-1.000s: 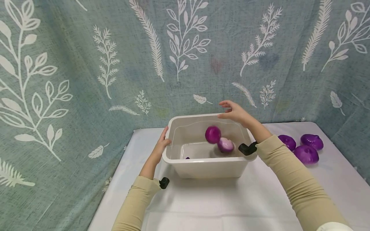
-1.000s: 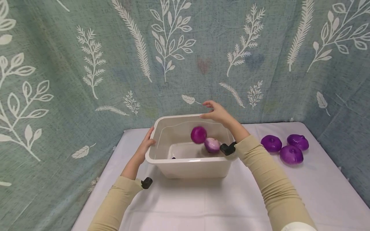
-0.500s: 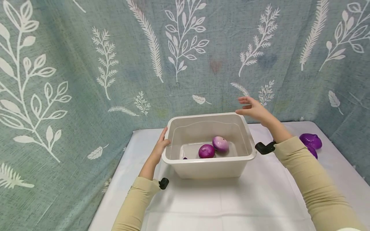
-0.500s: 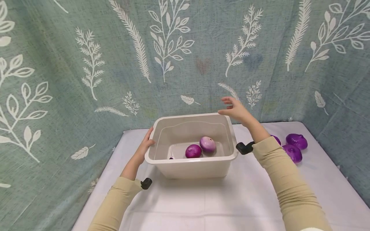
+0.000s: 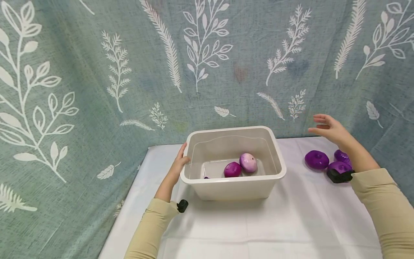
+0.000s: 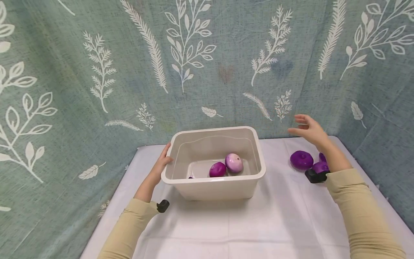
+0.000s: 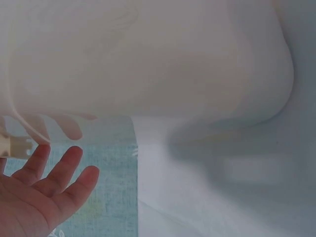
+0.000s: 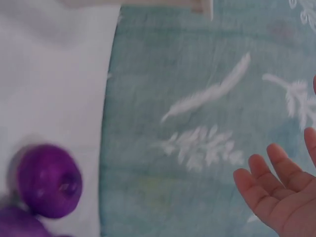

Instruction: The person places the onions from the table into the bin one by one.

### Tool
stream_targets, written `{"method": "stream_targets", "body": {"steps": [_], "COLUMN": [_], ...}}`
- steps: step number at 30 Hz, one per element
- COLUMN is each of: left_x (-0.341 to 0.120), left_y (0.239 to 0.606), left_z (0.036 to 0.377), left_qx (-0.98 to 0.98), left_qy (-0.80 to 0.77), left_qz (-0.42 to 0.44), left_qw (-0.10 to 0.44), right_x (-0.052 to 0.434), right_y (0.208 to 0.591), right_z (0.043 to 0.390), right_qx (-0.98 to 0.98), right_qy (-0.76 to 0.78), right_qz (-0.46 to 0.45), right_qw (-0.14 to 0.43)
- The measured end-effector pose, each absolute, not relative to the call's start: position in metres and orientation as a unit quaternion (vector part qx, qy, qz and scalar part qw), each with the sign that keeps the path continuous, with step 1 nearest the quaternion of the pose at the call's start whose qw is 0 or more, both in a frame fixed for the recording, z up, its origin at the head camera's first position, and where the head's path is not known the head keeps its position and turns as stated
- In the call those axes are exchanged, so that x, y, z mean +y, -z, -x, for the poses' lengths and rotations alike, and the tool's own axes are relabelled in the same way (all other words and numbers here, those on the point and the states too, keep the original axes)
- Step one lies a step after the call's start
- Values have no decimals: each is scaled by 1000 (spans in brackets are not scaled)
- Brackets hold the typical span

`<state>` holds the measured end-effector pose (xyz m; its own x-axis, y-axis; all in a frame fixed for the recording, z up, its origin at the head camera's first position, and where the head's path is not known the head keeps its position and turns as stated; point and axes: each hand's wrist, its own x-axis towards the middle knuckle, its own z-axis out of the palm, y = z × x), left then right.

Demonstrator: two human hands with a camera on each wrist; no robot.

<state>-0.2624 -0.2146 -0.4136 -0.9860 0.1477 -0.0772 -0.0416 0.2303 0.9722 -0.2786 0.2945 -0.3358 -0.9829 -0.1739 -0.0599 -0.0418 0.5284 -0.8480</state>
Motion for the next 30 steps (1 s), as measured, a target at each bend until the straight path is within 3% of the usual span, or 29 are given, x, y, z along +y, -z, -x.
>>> {"method": "stream_targets", "body": {"steps": [3,14,30], "left_x": [-213,-219,-208], "left_y": [404,427,399], "left_z": [257,271,253], "left_qx": [777,779,778], "left_qy": [-623,-622,-621], "left_qz": [-27,-33,-27], "left_qw": [87,72,90], "right_x": [309,348,379], "right_y": [343,390,457], "right_z": [272,255,242], "right_qx": [873,884,883], "right_qy": [481,463,467], "right_qz": [54,27,11], "right_qw": [64,55,39]}}
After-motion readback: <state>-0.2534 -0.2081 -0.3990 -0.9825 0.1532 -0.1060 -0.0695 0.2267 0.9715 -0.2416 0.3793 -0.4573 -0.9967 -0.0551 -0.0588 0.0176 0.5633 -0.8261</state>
